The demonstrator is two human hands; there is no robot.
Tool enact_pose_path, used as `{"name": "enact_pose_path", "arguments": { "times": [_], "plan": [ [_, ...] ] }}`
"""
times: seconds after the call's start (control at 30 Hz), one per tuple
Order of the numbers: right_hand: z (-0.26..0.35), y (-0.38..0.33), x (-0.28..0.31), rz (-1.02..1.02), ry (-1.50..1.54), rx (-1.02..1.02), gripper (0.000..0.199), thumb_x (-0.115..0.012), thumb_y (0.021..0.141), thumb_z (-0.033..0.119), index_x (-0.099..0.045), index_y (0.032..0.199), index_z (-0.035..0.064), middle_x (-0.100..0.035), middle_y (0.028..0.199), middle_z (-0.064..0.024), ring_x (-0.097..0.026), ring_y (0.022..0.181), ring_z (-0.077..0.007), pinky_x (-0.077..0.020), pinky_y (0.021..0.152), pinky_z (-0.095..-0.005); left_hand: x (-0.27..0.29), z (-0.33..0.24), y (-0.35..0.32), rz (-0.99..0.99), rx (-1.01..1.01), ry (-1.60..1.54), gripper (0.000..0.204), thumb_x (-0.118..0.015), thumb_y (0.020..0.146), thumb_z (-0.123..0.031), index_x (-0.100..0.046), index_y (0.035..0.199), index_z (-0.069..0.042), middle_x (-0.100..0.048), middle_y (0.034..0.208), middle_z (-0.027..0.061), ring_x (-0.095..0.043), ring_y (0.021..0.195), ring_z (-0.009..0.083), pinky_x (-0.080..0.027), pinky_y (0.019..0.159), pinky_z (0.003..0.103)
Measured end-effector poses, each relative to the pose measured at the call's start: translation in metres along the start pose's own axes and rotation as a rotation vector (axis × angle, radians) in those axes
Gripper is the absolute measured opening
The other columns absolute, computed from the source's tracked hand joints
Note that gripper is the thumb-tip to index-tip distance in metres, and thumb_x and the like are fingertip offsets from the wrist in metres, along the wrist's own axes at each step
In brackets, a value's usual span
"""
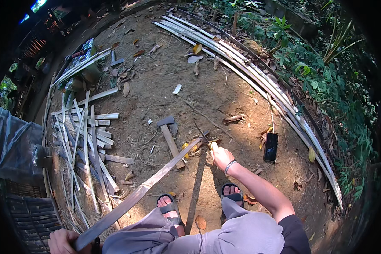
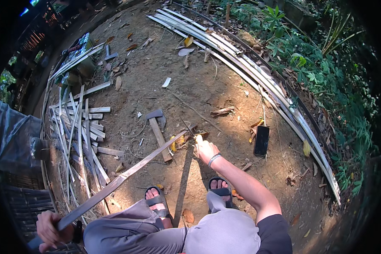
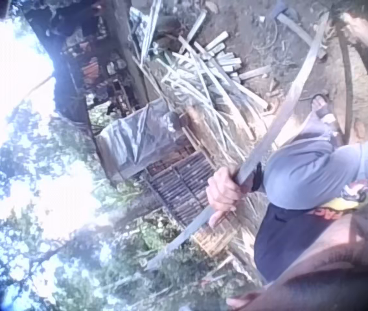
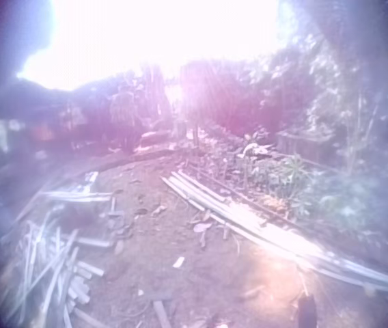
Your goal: The person uses a knife to shave and smooth a thin strip of wood, holding the wood with one hand and drawing the blade along its length.
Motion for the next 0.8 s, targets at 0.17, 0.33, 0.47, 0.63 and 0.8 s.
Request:
{"name": "enact_pose_path", "arguments": {
  "times": [0.17,0.33,0.47,0.63,0.8],
  "plan": [
    [0.053,-0.024,0.013,0.032,-0.003,0.101,0.027,-0.046,0.095,0.022,-0.040,0.111,0.0017,-0.063,0.080,-0.0273,-0.063,0.070,-0.0458,-0.0513,0.062,-0.0541,-0.001,-0.006,-0.003,-0.016,0.003,0.078,0.041,-0.069,0.086,-0.034,-0.055,0.053,-0.014,-0.046,0.045,-0.0073,-0.045,0.039,0.0040,-0.034,0.044,0.018],
    [-0.008,0.006,0.002,0.038,-0.083,-0.053,0.024,-0.046,0.093,0.016,-0.041,0.108,-0.0014,-0.064,0.077,-0.0274,-0.065,0.074,-0.0443,-0.0525,0.064,-0.0522,-0.005,0.004,0.001,0.016,-0.072,-0.027,0.037,-0.068,0.086,-0.028,-0.056,0.054,-0.014,-0.047,0.046,-0.0071,-0.045,0.039,0.0036,-0.035,0.044,0.018],
    [-0.006,0.008,-0.003,0.058,-0.026,-0.054,0.023,-0.044,0.093,0.018,-0.041,0.106,-0.0014,-0.064,0.079,-0.0292,-0.064,0.076,-0.0458,-0.0513,0.066,-0.0540,-0.003,0.002,0.000,0.014,-0.042,0.014,0.035,-0.069,0.085,-0.026,-0.056,0.055,-0.014,-0.048,0.047,-0.0070,-0.045,0.040,0.0036,-0.037,0.045,0.019],
    [0.036,-0.008,0.006,0.073,-0.067,0.028,0.030,-0.047,0.092,0.017,-0.039,0.114,-0.0024,-0.064,0.083,-0.0285,-0.065,0.076,-0.0449,-0.0525,0.066,-0.0529,0.000,-0.005,-0.001,0.048,-0.093,-0.009,0.034,-0.069,0.085,-0.028,-0.056,0.057,-0.014,-0.048,0.047,-0.0071,-0.045,0.040,0.0030,-0.037,0.045,0.018],
    [-0.031,0.031,-0.011,0.050,-0.143,-0.109,0.027,-0.041,0.091,0.010,-0.044,0.113,-0.0049,-0.065,0.087,-0.0289,-0.066,0.081,-0.0434,-0.0539,0.072,-0.0501,-0.002,0.005,0.003,0.076,-0.072,-0.023,0.028,-0.065,0.085,-0.019,-0.057,0.058,-0.014,-0.048,0.047,-0.0069,-0.046,0.041,0.0031,-0.038,0.046,0.018]
  ]
}}
Point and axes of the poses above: each hand's wrist, its own y-axis towards the middle knuckle, its own x-axis out of the back of the hand, z = x × y, the point moved 8 cm from there along y, towards the middle knuckle
